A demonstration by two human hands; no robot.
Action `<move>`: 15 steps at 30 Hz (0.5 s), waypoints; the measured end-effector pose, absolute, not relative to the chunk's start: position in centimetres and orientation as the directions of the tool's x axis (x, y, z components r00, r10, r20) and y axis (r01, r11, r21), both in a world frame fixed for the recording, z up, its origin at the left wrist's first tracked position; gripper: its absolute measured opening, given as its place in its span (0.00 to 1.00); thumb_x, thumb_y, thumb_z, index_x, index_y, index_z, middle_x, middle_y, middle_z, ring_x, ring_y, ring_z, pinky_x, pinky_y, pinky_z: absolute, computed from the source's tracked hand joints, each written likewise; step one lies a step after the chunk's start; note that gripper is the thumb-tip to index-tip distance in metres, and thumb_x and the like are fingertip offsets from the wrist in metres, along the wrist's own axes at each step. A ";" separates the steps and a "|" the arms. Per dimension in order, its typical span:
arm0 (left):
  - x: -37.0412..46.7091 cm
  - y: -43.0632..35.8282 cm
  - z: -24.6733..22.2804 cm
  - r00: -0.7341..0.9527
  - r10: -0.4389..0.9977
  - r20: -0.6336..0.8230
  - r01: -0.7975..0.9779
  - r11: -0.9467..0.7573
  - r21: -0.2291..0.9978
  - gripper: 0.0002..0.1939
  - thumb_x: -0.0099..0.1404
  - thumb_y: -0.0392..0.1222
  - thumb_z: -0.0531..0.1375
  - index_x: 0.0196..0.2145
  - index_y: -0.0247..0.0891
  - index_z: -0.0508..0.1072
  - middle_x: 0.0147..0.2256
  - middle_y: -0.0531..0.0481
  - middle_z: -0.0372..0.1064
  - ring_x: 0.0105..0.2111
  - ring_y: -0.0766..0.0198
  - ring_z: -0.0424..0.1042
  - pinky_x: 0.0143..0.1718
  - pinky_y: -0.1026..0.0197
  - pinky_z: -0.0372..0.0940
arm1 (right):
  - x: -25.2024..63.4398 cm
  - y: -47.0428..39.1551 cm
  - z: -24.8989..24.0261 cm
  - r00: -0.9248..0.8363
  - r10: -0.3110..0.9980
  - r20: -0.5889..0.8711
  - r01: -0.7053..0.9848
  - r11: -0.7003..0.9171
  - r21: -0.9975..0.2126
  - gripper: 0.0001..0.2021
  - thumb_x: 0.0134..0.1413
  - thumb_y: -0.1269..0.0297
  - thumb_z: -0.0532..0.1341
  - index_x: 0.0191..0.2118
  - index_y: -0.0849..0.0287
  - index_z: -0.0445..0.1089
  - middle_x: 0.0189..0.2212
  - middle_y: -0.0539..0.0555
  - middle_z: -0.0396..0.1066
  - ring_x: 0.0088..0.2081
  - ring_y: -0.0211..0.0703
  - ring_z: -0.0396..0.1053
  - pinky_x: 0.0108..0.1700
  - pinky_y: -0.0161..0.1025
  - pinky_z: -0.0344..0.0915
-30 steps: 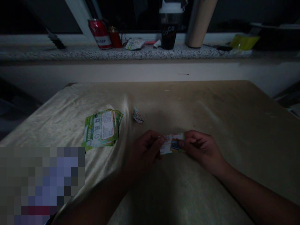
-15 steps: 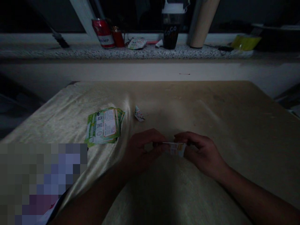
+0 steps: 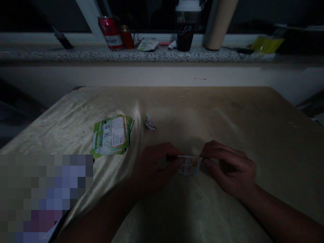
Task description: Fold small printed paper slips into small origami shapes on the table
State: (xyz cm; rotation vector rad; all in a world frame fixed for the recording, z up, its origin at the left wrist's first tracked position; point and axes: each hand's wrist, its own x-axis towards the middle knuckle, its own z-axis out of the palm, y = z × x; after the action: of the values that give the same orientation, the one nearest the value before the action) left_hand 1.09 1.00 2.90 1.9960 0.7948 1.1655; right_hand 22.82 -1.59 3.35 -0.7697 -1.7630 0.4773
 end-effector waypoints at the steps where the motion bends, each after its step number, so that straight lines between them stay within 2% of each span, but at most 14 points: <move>1: 1.1 1.0 2.8 0.412 0.770 0.487 0.156 -0.586 0.795 0.02 0.63 0.36 0.64 0.32 0.35 0.76 0.26 0.52 0.72 0.25 0.69 0.70 0.27 0.66 0.63 | 22.8 -1.6 3.3 -0.194 0.701 0.686 0.257 0.711 -0.654 0.12 0.52 0.81 0.62 0.40 0.61 0.76 0.28 0.55 0.75 0.31 0.45 0.74 0.31 0.44 0.72; 9: 1.8 0.8 3.1 0.417 0.722 0.552 0.067 -0.630 0.774 0.04 0.64 0.37 0.64 0.32 0.36 0.77 0.26 0.50 0.75 0.26 0.67 0.73 0.28 0.65 0.67 | 22.9 -1.7 3.3 -0.215 0.689 0.692 0.230 0.724 -0.650 0.14 0.51 0.80 0.61 0.41 0.58 0.76 0.28 0.54 0.74 0.30 0.45 0.72 0.31 0.46 0.71; 15: 2.0 0.5 3.2 0.451 0.677 0.582 0.047 -0.669 0.742 0.01 0.64 0.33 0.64 0.35 0.35 0.77 0.28 0.49 0.75 0.28 0.67 0.74 0.29 0.65 0.68 | 22.8 -1.7 3.1 -0.224 0.685 0.693 0.253 0.728 -0.637 0.13 0.48 0.80 0.65 0.40 0.60 0.74 0.29 0.56 0.73 0.31 0.46 0.71 0.30 0.45 0.70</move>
State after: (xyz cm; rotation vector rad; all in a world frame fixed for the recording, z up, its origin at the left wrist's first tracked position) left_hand 1.95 0.47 3.19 2.0441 0.6026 1.2266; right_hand 22.82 -1.72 3.09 -0.7374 -1.7982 0.4751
